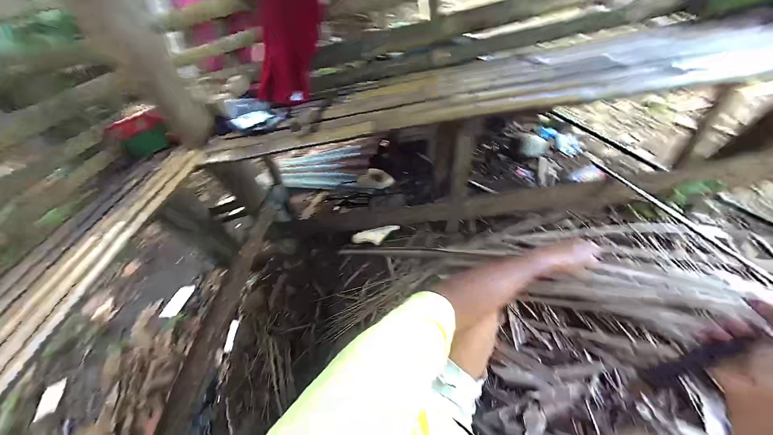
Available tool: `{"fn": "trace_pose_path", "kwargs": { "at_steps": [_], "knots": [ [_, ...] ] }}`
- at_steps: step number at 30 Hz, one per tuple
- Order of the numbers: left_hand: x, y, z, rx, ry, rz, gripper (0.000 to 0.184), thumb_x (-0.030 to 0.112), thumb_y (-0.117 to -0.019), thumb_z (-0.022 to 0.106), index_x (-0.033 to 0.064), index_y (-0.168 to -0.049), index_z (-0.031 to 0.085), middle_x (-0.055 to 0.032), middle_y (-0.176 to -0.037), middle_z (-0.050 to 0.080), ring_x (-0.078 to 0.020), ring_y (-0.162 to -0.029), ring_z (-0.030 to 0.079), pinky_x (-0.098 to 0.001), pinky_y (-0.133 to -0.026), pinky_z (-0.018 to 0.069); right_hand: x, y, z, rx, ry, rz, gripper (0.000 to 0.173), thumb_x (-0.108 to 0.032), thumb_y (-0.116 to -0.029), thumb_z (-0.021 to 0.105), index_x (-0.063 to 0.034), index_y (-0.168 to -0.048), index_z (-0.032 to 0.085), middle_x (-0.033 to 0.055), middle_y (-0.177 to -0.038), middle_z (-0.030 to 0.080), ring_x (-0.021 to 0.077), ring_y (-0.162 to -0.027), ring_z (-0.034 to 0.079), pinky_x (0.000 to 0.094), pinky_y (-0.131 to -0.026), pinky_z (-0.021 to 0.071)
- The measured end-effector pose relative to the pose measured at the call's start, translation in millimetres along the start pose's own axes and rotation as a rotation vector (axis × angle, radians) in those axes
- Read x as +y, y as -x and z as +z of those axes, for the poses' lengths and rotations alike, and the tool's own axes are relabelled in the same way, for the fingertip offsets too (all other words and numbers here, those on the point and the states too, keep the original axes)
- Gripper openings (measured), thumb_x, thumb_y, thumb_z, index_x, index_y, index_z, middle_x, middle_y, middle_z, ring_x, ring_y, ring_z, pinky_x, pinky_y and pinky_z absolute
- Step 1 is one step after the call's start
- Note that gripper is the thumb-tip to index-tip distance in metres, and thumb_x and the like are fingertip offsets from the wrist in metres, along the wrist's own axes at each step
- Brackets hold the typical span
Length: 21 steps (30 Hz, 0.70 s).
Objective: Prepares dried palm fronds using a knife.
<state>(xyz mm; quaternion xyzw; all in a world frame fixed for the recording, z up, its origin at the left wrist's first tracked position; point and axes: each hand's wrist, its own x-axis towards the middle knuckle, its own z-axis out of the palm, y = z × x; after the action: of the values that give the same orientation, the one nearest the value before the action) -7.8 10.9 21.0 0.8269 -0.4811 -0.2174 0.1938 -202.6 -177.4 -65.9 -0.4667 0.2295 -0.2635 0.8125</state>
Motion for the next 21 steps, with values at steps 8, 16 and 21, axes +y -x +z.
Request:
{"fn": "trace_pose_path", "kwargs": {
  "at_steps": [8, 16, 21],
  "knots": [
    [-18.9, -45.0, 25.5, -0.044, 0.002, -0.009, 0.035, 0.018, -0.1106, 0.044, -0.0028, -0.126, 0.068, -0.0244, -0.125, 0.069, -0.0378, -0.12, 0.065, -0.0571, -0.107, 0.047, 20.5, 22.9, 63.8, -0.178, 0.57, -0.014, 0.046, -0.029, -0.1108, 0.045, -0.0135, -0.155, 0.043, 0.0029, -0.066, 0.053, 0.0128, -0.048, 0.051, 0.0308, -0.047, 0.0496],
    [9.5, -39.5, 31.3, 0.005, -0.096, 0.035, 0.034, 0.018, -0.1085, 0.048, 0.0042, -0.131, 0.069, -0.0193, -0.129, 0.069, -0.0348, -0.124, 0.065, -0.0563, -0.108, 0.0471, 36.9, 8.3, 59.5, -0.146, 0.526, 0.048, 0.053, -0.031, -0.1114, 0.044, -0.0193, -0.162, 0.032, 0.0047, -0.063, 0.05, 0.0128, -0.046, 0.047, 0.0291, -0.045, 0.0459],
    [40.2, -23.5, 40.2, 0.09, -0.405, 0.013, 0.033, 0.02, -0.1083, 0.05, 0.0052, -0.13, 0.069, -0.0199, -0.122, 0.069, -0.0372, -0.114, 0.068, -0.0555, -0.095, 0.0536, 36.8, 5.6, 57.2, -0.057, 0.775, -0.021, 0.052, -0.034, -0.1109, 0.045, -0.0174, -0.159, 0.039, 0.011, -0.072, 0.058, 0.0205, -0.055, 0.051, 0.0397, -0.056, 0.0483]
  ]
}}
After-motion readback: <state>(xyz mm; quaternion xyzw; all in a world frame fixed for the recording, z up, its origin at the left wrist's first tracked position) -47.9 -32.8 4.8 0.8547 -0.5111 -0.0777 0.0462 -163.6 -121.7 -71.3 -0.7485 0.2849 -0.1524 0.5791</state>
